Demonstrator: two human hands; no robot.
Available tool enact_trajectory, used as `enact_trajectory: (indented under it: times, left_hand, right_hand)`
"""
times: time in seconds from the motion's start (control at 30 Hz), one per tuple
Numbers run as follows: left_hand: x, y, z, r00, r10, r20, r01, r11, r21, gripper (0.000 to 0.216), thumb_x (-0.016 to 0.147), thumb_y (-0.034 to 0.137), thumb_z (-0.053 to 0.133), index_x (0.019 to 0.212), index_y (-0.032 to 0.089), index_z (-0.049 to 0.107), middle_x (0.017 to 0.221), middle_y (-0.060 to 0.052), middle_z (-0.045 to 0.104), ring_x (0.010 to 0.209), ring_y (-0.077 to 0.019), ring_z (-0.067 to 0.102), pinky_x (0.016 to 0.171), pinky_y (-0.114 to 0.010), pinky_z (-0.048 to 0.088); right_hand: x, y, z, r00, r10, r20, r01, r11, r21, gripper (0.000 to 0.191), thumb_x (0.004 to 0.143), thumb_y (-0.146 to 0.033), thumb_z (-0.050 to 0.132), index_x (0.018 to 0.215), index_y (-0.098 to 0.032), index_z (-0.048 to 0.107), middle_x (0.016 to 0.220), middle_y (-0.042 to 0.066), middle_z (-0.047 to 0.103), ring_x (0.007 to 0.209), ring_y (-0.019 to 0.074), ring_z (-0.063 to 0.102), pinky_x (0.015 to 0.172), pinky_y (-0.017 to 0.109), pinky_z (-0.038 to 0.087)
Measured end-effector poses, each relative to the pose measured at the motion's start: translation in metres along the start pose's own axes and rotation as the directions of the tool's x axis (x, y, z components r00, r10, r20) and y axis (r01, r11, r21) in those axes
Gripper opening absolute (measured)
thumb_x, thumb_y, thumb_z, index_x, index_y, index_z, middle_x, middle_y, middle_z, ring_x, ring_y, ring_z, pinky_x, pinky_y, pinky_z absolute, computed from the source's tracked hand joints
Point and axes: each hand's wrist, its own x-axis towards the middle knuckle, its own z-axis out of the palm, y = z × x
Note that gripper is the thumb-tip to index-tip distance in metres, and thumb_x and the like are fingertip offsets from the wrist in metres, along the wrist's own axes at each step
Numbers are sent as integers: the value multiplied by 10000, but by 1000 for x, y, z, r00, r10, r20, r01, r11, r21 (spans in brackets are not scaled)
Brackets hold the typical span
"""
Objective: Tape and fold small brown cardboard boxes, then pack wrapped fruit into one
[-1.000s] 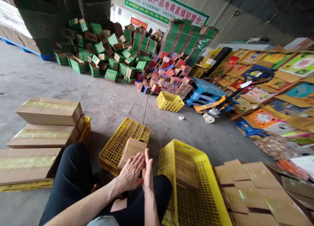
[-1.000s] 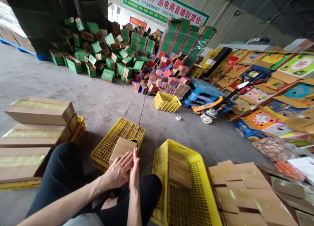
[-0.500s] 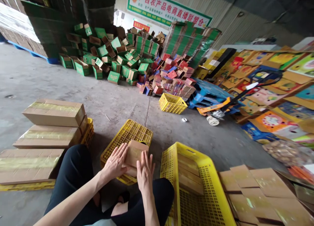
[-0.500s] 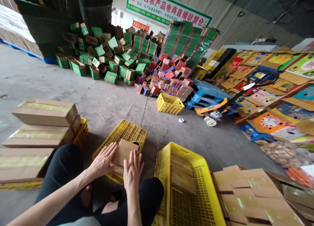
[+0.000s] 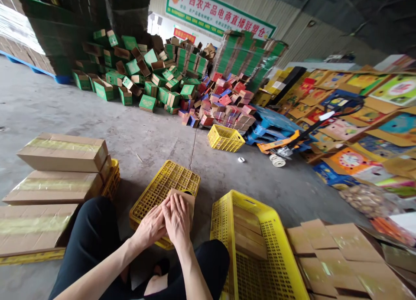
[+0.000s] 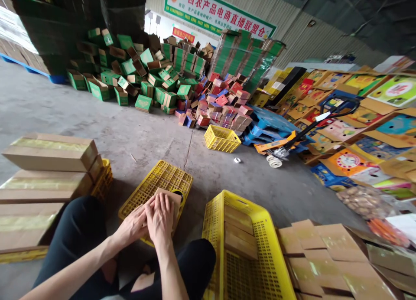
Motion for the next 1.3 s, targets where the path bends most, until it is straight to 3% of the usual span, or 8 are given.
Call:
enact_trajectory:
  times: [0.1,0.23,0.43,0.6,0.73,0.87,1.07,1.3]
  left_hand:
    - [-2,3,-1,1000,12,-12,-11,996,91,832,1020,319,550,1721,232,111,1700,-151,360,1517,-300,459,1206,-471,443]
    - [-8,10,2,1000,-1,-31,7,983,184,808,997,267,536,1710,197,162,1688,-160,376,1518,-275,461,1214,-472,419]
    - [-7,8,0,999,-8,-33,14,983,182,741,945,308,592,1630,136,368,1651,-189,437,1509,-291,473,1236,-469,393]
    - [4,4,-10,1000,7,29,-12,986,167,627,929,366,641,1502,145,514,1676,-191,397,1538,-307,427,1214,-470,425]
    - [15,12,-7,992,71,104,-90,977,191,723,932,311,607,1606,152,400,1719,-169,315,1597,-307,308,1258,-495,348]
    - [24,20,4,981,66,184,-103,975,196,822,905,330,626,1655,163,336,1718,-162,322,1609,-336,266,1278,-541,283]
    - [25,21,7,986,33,165,-61,984,167,854,936,449,638,1678,190,305,1720,-151,315,1590,-352,314,1294,-577,219]
    - [21,16,5,995,-7,98,-9,987,157,1002,948,631,623,1709,155,175,1713,-189,313,1581,-370,324,1288,-577,244]
  right_hand:
    - [0,-1,0,1000,10,-9,-11,1000,-22,641,1099,-566,379,1612,-190,458,1607,127,509,1502,351,473,1230,591,375]
    - [-24,0,-6,999,-34,-31,33,999,-34,656,1091,-571,411,1619,-184,445,1622,127,490,1507,351,468,1230,577,393]
    - [-68,11,-24,992,-102,-79,101,995,-26,570,1101,-506,423,1576,-206,512,1549,105,594,1417,319,570,1172,517,496]
    - [-58,25,-29,987,-16,-160,11,999,-30,500,1119,-464,389,1467,-185,615,1424,144,676,1297,302,652,1121,501,530]
    - [-39,23,-22,981,24,-195,-34,998,-52,513,1114,-489,392,1418,-169,653,1415,166,664,1279,313,635,1086,494,539]
    - [-34,22,-17,984,101,-146,-111,992,-59,529,1099,-528,410,1466,-217,632,1446,160,644,1226,334,640,1041,533,539]
    - [-41,42,-5,990,94,-108,-93,996,15,594,1106,-540,370,1611,-243,467,1662,115,452,1529,345,419,1211,560,402]
    - [-49,55,2,975,214,-61,-202,966,163,704,1098,-606,326,1665,-190,347,1699,143,365,1565,318,378,1234,521,402]
